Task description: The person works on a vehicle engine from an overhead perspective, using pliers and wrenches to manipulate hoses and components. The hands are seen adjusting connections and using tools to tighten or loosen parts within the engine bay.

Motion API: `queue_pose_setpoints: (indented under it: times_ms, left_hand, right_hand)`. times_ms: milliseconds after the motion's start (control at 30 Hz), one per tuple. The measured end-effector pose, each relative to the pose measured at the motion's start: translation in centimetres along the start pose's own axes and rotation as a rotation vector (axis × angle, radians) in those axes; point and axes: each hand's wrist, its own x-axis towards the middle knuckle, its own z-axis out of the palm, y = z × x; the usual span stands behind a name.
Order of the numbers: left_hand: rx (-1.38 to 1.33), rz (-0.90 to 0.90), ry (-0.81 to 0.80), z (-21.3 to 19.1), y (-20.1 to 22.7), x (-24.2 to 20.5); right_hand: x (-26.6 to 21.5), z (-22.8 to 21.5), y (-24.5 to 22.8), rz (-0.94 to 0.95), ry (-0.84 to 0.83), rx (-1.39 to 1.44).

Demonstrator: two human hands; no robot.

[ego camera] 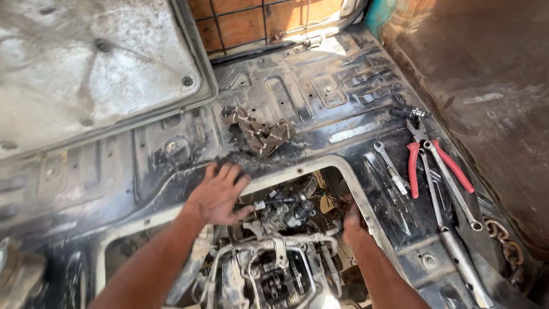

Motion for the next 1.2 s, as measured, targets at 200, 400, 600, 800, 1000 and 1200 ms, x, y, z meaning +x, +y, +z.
queue_pose_setpoints:
  times_ms: [200,400,600,800,1000,1200]
  left_hand:
    - [-0.130,-0.085,0.039,-0.4,-1.0,0.1]
    - [-0.181,-0.060,0.101,-0.3,-1.0,-0.4]
    - [-0.169,-0.039,0.155,-0.1,-1.0,-0.5]
    - [-0.143,-0.035,0.220,0.1,-0.7,-0.8]
    - [-0.140,-0.016,0.286,0.4,-0.8,-0.8]
    - [-0.183,-0.008,0.309,0.4,-0.8,-0.9]
  right_hand:
    - [-1.4,-0.7,-0.8,0.010,-0.072,-0.116]
    - [-2.6,-1.2,-0.4,0.012,-0.141,-0.260]
    - [2.6,-3.6,4.0,-0.116,-0.248,-0.557]
    - [9.8,-4.3,7.4,-0.185,-0.316,-1.231]
    - [13.1,-0.4,7.3,-0.243,-0.414,-0.874]
    - [9.4,0.9,3.6,-0.247,-0.229,-0.549]
